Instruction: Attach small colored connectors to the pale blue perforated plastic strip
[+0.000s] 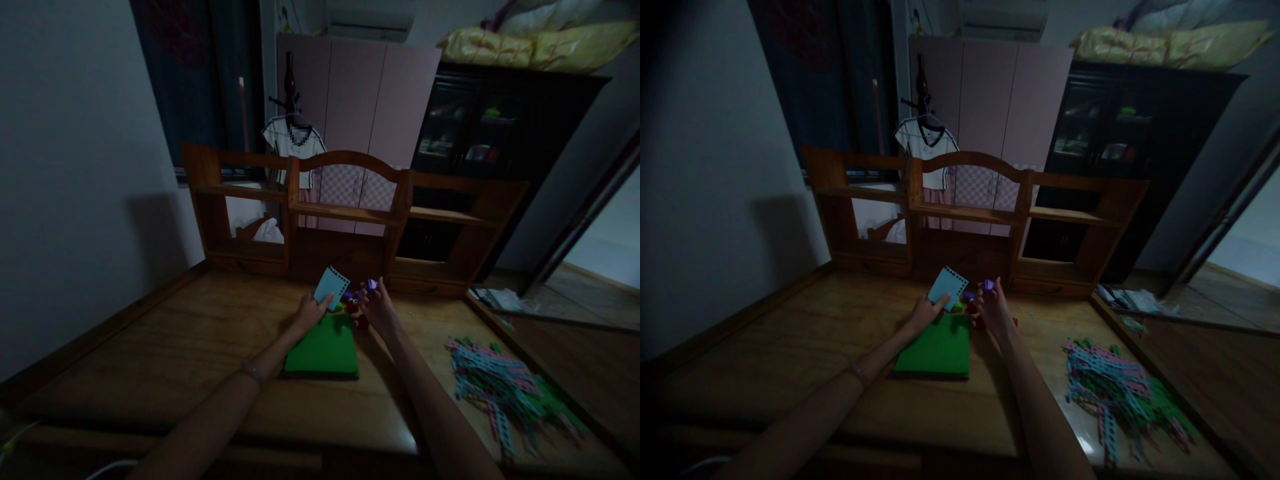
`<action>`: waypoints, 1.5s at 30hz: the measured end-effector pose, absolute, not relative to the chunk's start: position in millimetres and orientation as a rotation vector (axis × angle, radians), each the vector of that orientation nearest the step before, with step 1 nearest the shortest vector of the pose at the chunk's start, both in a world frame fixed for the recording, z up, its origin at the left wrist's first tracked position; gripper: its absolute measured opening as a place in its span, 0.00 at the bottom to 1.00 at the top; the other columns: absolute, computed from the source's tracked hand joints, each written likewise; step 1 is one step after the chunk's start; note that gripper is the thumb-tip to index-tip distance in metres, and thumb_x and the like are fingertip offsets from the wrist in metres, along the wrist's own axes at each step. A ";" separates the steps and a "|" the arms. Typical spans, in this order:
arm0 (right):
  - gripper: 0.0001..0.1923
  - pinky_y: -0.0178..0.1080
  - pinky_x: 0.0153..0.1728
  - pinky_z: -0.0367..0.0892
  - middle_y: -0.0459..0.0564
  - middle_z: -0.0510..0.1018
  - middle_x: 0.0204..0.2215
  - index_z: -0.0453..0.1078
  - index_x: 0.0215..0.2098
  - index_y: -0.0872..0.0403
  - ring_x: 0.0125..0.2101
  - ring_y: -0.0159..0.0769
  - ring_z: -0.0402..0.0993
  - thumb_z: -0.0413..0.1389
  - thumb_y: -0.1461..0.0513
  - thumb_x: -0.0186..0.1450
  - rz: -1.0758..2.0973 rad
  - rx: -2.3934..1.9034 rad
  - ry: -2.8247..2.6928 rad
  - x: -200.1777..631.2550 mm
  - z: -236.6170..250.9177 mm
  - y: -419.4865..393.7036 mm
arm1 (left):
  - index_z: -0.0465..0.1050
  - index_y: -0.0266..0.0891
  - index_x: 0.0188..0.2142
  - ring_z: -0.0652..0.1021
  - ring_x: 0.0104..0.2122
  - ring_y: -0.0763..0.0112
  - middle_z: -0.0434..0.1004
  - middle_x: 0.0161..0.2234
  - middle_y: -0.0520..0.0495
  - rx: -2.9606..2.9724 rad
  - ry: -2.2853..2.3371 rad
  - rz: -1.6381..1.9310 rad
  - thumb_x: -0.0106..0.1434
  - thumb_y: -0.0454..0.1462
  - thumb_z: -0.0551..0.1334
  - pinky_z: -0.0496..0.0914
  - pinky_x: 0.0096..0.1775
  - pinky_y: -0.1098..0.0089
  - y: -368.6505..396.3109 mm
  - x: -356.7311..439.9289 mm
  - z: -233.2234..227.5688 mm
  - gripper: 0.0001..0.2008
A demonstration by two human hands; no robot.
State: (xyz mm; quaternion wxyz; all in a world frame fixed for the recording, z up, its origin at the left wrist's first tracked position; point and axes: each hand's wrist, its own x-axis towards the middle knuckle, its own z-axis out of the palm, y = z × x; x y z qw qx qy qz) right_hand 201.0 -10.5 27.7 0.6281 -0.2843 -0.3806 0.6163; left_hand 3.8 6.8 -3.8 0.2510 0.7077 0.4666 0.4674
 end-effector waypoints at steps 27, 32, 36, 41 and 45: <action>0.23 0.32 0.13 0.44 0.36 0.45 0.11 0.61 0.24 0.51 0.11 0.26 0.38 0.47 0.41 0.57 1.375 -0.706 -0.995 205.9 30.4 -9.2 | 0.74 0.32 0.27 0.74 0.25 0.69 0.75 0.24 0.44 1.933 1.304 1.276 0.60 0.46 0.55 0.66 0.30 0.73 4.1 3.7 -0.9 0.19; 0.22 0.31 0.12 0.45 0.35 0.45 0.11 0.62 0.24 0.51 0.11 0.26 0.39 0.47 0.42 0.57 1.373 -0.706 -0.965 208.8 27.3 -8.3 | 0.74 0.32 0.26 0.74 0.25 0.69 0.75 0.23 0.43 1.905 1.309 1.264 0.59 0.47 0.55 0.66 0.30 0.73 5.9 3.2 -3.4 0.20; 0.22 0.31 0.12 0.47 0.36 0.46 0.11 0.63 0.24 0.51 0.11 0.26 0.41 0.47 0.42 0.58 1.365 -0.686 -0.962 209.6 25.8 -7.1 | 0.75 0.31 0.28 0.74 0.26 0.69 0.76 0.25 0.43 1.885 1.314 1.282 0.59 0.46 0.56 0.66 0.30 0.73 6.4 3.4 -3.6 0.19; 0.24 0.33 0.15 0.53 0.37 0.48 0.09 0.63 0.22 0.51 0.11 0.27 0.46 0.48 0.41 0.57 1.280 -0.721 -0.938 207.2 23.4 -0.3 | 0.75 0.31 0.28 0.74 0.26 0.69 0.76 0.26 0.43 1.901 1.301 1.294 0.59 0.46 0.55 0.66 0.31 0.73 5.8 3.7 -3.0 0.19; 0.24 0.33 0.19 0.58 0.40 0.58 0.12 0.64 0.22 0.52 0.13 0.26 0.52 0.48 0.42 0.58 1.243 -0.664 -0.867 203.8 19.8 5.4 | 0.75 0.32 0.29 0.74 0.27 0.69 0.76 0.26 0.43 1.895 1.308 1.285 0.59 0.46 0.56 0.66 0.31 0.73 5.5 4.1 -1.7 0.18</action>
